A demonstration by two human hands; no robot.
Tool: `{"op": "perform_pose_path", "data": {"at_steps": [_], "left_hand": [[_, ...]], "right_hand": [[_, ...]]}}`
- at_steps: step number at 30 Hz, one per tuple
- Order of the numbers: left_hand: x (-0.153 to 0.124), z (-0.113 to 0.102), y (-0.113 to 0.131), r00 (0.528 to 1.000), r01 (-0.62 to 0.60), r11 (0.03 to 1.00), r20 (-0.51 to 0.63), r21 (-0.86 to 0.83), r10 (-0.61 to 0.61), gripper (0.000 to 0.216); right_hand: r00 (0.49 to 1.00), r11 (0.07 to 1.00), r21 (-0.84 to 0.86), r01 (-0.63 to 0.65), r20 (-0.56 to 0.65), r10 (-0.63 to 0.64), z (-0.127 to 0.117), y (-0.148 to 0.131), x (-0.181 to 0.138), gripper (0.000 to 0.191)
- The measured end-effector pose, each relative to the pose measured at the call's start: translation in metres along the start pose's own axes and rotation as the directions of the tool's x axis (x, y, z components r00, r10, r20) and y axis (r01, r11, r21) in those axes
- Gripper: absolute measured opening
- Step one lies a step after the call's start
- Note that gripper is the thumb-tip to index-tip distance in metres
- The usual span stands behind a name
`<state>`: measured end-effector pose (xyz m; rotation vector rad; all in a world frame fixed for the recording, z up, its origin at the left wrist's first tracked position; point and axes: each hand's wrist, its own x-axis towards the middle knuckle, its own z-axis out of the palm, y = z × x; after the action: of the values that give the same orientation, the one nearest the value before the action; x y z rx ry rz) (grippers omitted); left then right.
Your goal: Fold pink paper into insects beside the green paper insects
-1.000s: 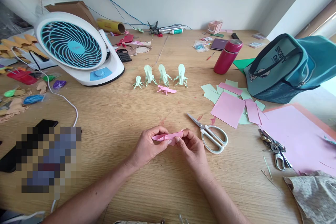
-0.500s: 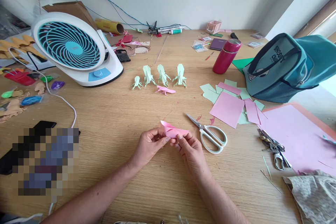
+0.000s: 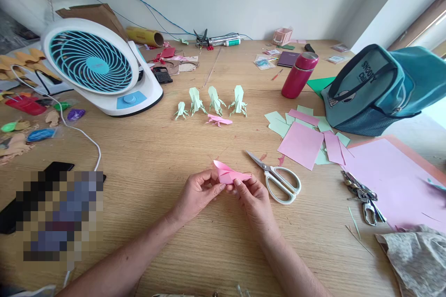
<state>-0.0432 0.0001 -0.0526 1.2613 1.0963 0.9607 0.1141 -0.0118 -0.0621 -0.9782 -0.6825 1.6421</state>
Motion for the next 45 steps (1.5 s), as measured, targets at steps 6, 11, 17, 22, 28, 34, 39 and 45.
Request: {"op": "perform_pose_path", "data": {"at_steps": [6, 11, 17, 22, 28, 34, 39, 45], "left_hand": [[0.001, -0.003, -0.001, 1.000, 0.007, 1.000, -0.020, 0.014, -0.007, 0.022], [0.005, -0.006, -0.006, 0.996, -0.048, 0.995, -0.070, 0.087, 0.055, 0.028], [0.004, -0.006, -0.009, 0.996, -0.074, 0.988, -0.043, 0.139, 0.080, 0.026], [0.003, -0.005, -0.007, 0.998, -0.056, 0.987, -0.026, 0.149, 0.060, 0.022], [0.005, -0.007, -0.005, 1.000, -0.018, 0.991, -0.009, 0.131, 0.019, 0.023], [0.004, -0.007, -0.007, 0.999, -0.010, 0.991, -0.046, 0.134, 0.017, 0.030], [0.005, -0.008, -0.007, 0.999, 0.017, 0.995, -0.031, 0.100, -0.014, 0.029], [0.005, -0.009, -0.002, 0.999, 0.003, 0.998, -0.046, 0.062, 0.000, 0.029]], "right_hand": [[1.000, 0.997, -0.066, 0.031, 0.003, -0.031, -0.001, 0.000, 0.001, 0.024], [0.998, 0.985, -0.159, 0.062, 0.033, -0.058, -0.006, -0.002, 0.004, 0.026], [0.992, 0.945, -0.301, 0.125, 0.061, -0.112, -0.011, -0.006, 0.009, 0.034], [0.987, 0.907, -0.391, 0.155, 0.092, -0.129, -0.011, -0.011, 0.008, 0.030], [0.984, 0.886, -0.432, 0.166, 0.125, -0.124, -0.012, -0.011, 0.008, 0.031], [0.985, 0.880, -0.447, 0.160, 0.135, -0.110, -0.014, -0.010, 0.009, 0.033], [0.987, 0.876, -0.460, 0.143, 0.135, -0.090, -0.013, -0.011, 0.009, 0.036], [0.986, 0.864, -0.480, 0.150, 0.138, -0.094, -0.013, -0.012, 0.009, 0.039]]}}
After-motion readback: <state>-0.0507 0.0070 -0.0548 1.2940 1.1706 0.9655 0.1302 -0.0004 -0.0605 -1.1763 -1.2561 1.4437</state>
